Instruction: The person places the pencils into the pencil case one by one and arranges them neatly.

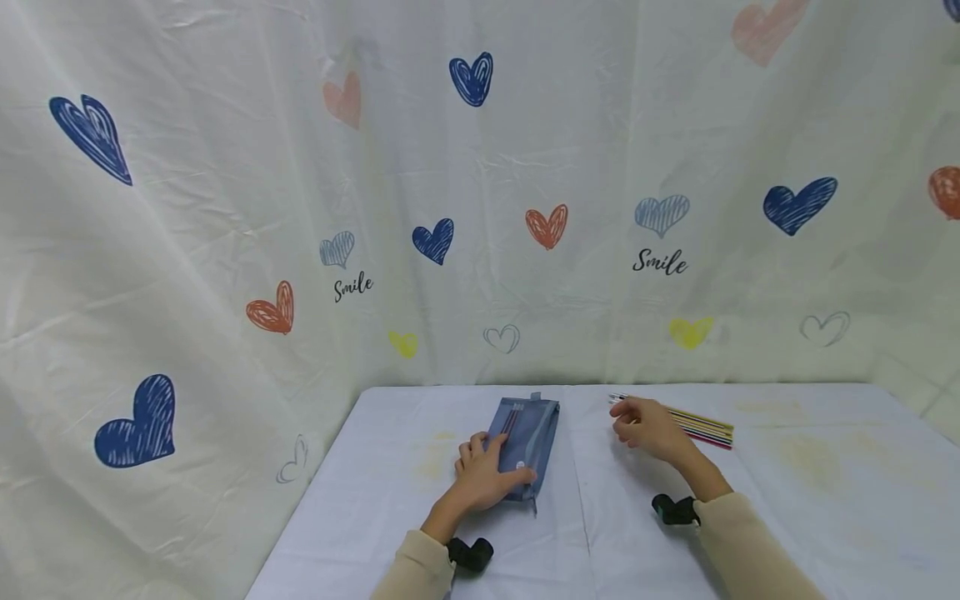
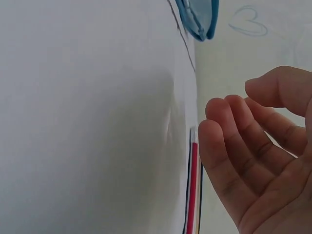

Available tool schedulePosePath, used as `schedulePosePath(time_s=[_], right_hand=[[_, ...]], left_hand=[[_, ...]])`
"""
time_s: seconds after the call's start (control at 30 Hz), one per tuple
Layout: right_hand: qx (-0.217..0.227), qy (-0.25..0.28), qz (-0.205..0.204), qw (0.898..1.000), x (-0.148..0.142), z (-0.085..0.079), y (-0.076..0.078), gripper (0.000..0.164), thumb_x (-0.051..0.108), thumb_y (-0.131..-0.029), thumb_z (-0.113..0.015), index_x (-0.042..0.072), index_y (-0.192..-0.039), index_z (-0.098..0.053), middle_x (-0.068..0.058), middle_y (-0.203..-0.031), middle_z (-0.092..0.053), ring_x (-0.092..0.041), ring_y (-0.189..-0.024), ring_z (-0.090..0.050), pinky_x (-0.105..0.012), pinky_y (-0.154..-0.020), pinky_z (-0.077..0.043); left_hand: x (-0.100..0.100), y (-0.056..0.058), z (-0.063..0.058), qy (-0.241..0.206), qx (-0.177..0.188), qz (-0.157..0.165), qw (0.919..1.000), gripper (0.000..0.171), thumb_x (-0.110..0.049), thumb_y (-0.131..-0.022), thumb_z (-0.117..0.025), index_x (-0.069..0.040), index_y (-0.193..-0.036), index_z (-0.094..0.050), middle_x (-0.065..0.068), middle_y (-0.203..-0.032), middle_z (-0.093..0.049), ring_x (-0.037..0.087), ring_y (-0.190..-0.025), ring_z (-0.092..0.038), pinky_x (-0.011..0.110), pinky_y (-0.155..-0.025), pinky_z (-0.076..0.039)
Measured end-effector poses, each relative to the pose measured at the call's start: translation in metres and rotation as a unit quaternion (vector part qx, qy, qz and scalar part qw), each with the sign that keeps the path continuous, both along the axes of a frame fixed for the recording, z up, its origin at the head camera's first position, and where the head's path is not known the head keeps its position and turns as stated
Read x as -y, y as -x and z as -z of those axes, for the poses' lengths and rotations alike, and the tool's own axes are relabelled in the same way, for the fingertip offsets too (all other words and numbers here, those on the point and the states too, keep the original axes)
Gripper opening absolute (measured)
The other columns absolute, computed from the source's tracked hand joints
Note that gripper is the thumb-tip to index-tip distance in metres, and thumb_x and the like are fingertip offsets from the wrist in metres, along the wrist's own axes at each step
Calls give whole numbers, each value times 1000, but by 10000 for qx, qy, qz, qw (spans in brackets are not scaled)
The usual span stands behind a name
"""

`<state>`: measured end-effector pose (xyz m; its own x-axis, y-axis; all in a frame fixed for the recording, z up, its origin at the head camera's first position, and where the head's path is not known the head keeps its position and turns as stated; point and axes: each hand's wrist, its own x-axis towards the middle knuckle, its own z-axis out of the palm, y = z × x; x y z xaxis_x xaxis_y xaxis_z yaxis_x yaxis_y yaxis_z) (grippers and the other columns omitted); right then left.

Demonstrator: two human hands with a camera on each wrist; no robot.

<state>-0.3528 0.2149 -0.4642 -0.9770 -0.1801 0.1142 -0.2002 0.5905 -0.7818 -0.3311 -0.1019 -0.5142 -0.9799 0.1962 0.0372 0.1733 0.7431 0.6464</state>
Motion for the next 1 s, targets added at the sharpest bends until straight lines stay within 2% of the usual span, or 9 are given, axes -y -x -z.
schedulePosePath(time_s=[0.13, 0.27, 0.43, 0.5, 0.67, 1.0], right_hand=[[-150, -441, 105, 9989, -15, -1, 0, 29, 6, -92, -64, -6, -118, -65, -12, -94, -69, -17, -75, -64, -29, -64, -54], [-498, -890, 289, 9944, -30, -3, -1, 26, 7, -90, -65, -3, -114, -69, -11, -95, -71, -21, -82, -66, -31, -65, -52], [-756, -1396, 487, 9861, -48, -2, 2, 21, 8, -89, -67, 1, -109, -71, -9, -93, -72, -27, -90, -67, -34, -69, -49], [-735, -1491, 508, 9848, -53, -3, 3, 21, 9, -89, -68, 1, -108, -71, -10, -94, -72, -28, -90, -67, -36, -70, -50], [-607, -1638, 536, 9832, -62, -3, 3, 23, 10, -90, -70, 1, -111, -70, -12, -98, -73, -29, -93, -68, -42, -76, -52], [-627, -1725, 498, 9817, -69, 3, 3, 25, 1, -87, -68, -3, -112, -70, -12, -97, -72, -27, -91, -66, -42, -77, -52]], left_hand=[[0, 0, 0, 41, 4, -8, 10000, 95, -67, -79, -70, -19, -156, -43, 15, -161, -27, 37, -140, -24, 63, -110, -23], [-1, -2, -1, 41, -7, 8, 10000, 95, -66, -79, -69, -18, -156, -42, 16, -161, -27, 37, -139, -25, 63, -109, -23], [-3, -6, -11, 53, -28, 91, 9999, 95, -66, -81, -69, -15, -156, -42, 18, -160, -27, 38, -137, -26, 63, -107, -25], [-3, -6, -12, 80, 0, 83, 9999, 95, -67, -81, -68, -15, -156, -42, 18, -160, -27, 37, -137, -26, 63, -108, -24], [-3, -3, -6, 94, 1, -4, 10000, 94, -66, -81, -68, -18, -156, -42, 16, -160, -27, 36, -138, -25, 62, -109, -23], [-3, -6, -10, 149, 36, 10, 9999, 94, -67, -81, -67, -17, -157, -41, 17, -161, -25, 37, -139, -24, 62, -109, -23]])
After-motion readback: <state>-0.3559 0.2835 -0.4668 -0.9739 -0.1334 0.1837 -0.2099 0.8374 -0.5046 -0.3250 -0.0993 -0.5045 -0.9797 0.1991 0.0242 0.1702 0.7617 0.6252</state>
